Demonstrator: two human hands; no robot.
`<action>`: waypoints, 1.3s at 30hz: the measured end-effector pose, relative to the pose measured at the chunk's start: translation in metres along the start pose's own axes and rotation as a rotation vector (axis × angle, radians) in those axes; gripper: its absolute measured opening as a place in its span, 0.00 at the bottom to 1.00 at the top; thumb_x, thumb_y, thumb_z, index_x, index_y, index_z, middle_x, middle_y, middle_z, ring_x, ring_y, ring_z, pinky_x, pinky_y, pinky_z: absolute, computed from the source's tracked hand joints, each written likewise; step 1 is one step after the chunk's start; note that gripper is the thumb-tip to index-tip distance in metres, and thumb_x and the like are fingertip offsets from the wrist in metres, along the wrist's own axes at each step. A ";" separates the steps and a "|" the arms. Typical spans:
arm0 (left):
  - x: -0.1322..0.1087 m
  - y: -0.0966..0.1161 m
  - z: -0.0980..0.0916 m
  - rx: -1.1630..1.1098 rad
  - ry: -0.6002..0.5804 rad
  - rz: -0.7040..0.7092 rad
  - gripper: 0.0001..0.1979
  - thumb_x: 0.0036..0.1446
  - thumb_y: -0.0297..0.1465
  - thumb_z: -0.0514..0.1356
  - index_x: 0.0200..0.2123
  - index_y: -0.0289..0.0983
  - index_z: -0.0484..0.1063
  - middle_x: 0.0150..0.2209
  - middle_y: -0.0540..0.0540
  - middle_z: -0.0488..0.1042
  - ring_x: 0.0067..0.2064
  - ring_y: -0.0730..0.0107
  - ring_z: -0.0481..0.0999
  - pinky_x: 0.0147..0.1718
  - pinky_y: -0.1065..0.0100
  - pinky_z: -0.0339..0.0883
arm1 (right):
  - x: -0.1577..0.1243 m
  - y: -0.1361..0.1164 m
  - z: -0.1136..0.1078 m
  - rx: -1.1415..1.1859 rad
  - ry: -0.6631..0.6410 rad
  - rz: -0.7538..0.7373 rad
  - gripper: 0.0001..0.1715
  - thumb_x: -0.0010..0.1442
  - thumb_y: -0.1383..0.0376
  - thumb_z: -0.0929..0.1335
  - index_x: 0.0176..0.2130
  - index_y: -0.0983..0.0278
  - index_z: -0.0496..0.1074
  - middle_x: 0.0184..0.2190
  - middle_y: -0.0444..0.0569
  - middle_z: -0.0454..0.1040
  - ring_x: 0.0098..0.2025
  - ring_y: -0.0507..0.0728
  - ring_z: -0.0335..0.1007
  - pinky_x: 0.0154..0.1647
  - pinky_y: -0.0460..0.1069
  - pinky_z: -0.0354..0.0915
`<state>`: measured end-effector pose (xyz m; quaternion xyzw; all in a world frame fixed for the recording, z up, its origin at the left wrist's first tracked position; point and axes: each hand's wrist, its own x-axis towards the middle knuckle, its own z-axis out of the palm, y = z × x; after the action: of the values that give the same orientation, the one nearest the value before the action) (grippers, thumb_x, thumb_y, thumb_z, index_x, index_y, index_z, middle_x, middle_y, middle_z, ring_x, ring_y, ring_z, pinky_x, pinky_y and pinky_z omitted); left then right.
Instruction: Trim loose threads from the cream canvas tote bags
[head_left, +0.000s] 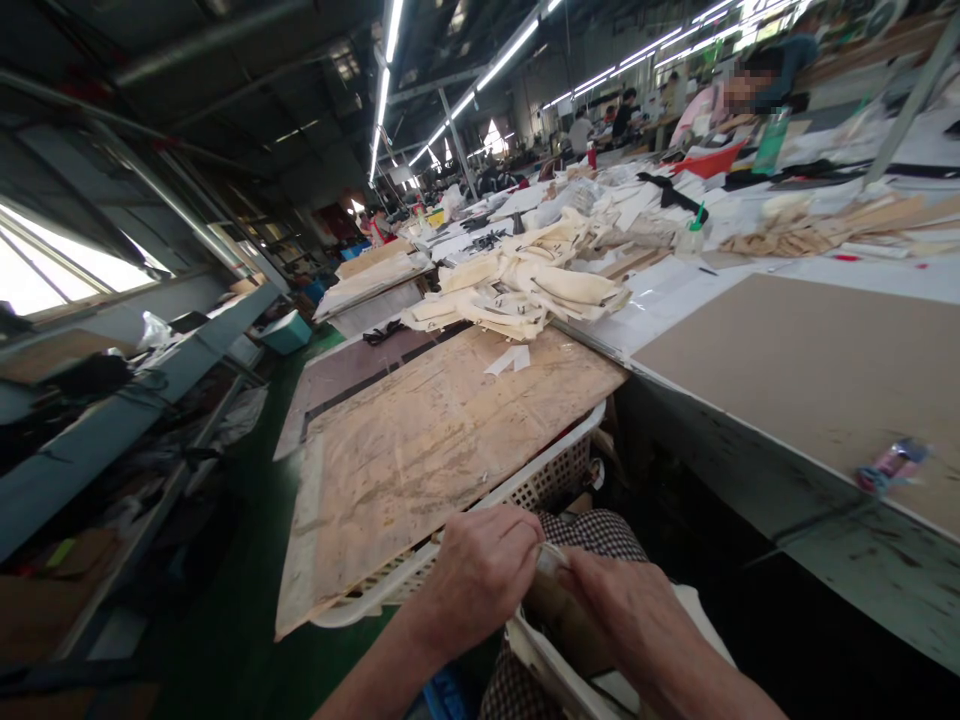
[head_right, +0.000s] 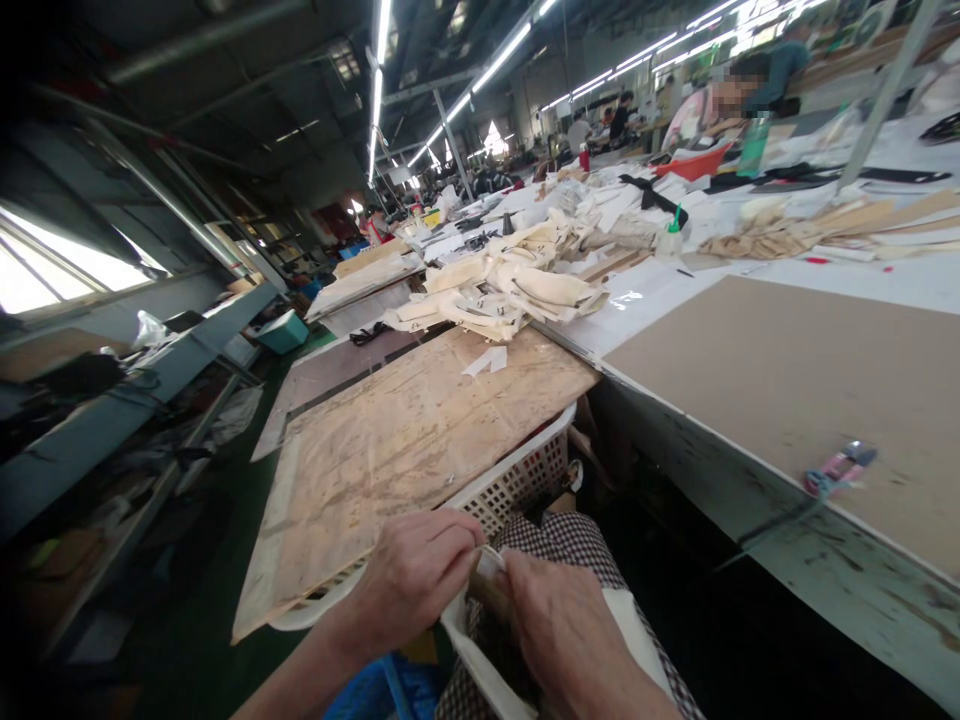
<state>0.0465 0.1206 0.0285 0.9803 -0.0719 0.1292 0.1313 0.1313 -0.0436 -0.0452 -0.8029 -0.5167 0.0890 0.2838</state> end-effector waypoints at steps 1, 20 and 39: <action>0.001 0.002 -0.001 -0.030 0.008 -0.026 0.06 0.62 0.23 0.54 0.33 0.35 0.69 0.33 0.47 0.76 0.35 0.68 0.76 0.35 0.67 0.70 | 0.002 -0.002 -0.002 0.036 0.007 -0.007 0.10 0.65 0.69 0.60 0.36 0.59 0.68 0.31 0.43 0.80 0.32 0.57 0.79 0.27 0.47 0.61; -0.025 0.037 -0.022 -0.807 -0.020 -0.830 0.13 0.49 0.22 0.57 0.40 0.38 0.65 0.42 0.47 0.75 0.43 0.66 0.77 0.41 0.66 0.73 | 0.031 -0.015 -0.043 0.144 -0.186 0.031 0.08 0.63 0.67 0.60 0.43 0.59 0.61 0.31 0.48 0.81 0.32 0.63 0.79 0.27 0.49 0.59; -0.026 0.016 -0.014 -0.776 -0.159 -0.813 0.04 0.52 0.26 0.56 0.34 0.36 0.68 0.31 0.51 0.75 0.34 0.70 0.72 0.30 0.72 0.63 | 0.016 0.007 -0.029 0.124 -0.010 -0.302 0.12 0.68 0.69 0.57 0.45 0.59 0.66 0.53 0.52 0.73 0.49 0.58 0.75 0.42 0.51 0.72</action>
<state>0.0160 0.1119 0.0380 0.8157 0.2593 -0.0420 0.5154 0.1570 -0.0423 -0.0226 -0.6967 -0.6264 0.0809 0.3402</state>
